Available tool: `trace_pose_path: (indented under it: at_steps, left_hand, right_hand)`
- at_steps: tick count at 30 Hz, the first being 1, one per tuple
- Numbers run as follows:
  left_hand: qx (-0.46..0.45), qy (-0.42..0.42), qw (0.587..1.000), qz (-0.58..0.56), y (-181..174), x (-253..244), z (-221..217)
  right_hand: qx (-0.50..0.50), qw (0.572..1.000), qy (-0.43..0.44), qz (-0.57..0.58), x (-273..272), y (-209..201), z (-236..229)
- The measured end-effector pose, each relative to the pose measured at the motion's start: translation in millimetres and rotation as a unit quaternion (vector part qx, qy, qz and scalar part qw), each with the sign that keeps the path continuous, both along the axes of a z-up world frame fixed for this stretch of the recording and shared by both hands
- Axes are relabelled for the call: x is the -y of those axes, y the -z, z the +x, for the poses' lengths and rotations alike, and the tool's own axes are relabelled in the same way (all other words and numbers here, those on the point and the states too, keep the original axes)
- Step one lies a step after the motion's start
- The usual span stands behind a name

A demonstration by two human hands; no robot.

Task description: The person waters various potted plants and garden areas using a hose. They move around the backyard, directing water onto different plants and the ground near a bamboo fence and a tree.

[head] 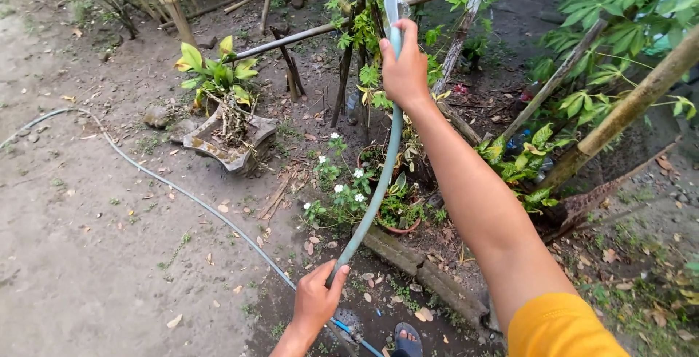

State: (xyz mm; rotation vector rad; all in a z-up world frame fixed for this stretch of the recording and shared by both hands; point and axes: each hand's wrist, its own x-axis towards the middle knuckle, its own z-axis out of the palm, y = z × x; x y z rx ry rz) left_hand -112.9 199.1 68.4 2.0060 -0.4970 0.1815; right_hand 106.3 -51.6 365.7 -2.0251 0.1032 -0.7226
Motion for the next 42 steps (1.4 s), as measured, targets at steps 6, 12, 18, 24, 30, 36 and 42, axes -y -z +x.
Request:
trace_pose_path:
  at_steps: [6,12,18,24,30,36,42]
  left_hand:
    - [-0.019,0.035,0.999,0.029,35,-43,-23]
    - [-0.024,0.050,0.998,-0.003,27,-53,-19]
    - [-0.004,0.026,1.000,-0.016,7,-47,-8]
    - [-0.014,0.030,0.999,0.022,9,-44,-28]
    - [-0.003,0.016,1.000,-0.003,19,-28,-20]
    - [-0.011,0.037,0.999,0.003,20,-16,-36]
    - [-0.067,0.008,0.996,0.056,22,-10,-35]
  right_hand:
    - [-0.146,0.987,0.041,0.050,-24,45,-22]
    - [-0.042,0.998,0.044,0.004,-36,29,-21]
    - [0.034,0.999,0.022,-0.006,-50,-13,-24]
    - [-0.066,0.997,0.022,0.016,-47,-3,-39]
    - [0.090,0.996,-0.009,0.002,-39,-20,-50]
    - [0.044,0.999,-0.002,-0.023,-29,-17,-55]
    - [0.083,0.997,-0.011,-0.006,-21,-25,-72]
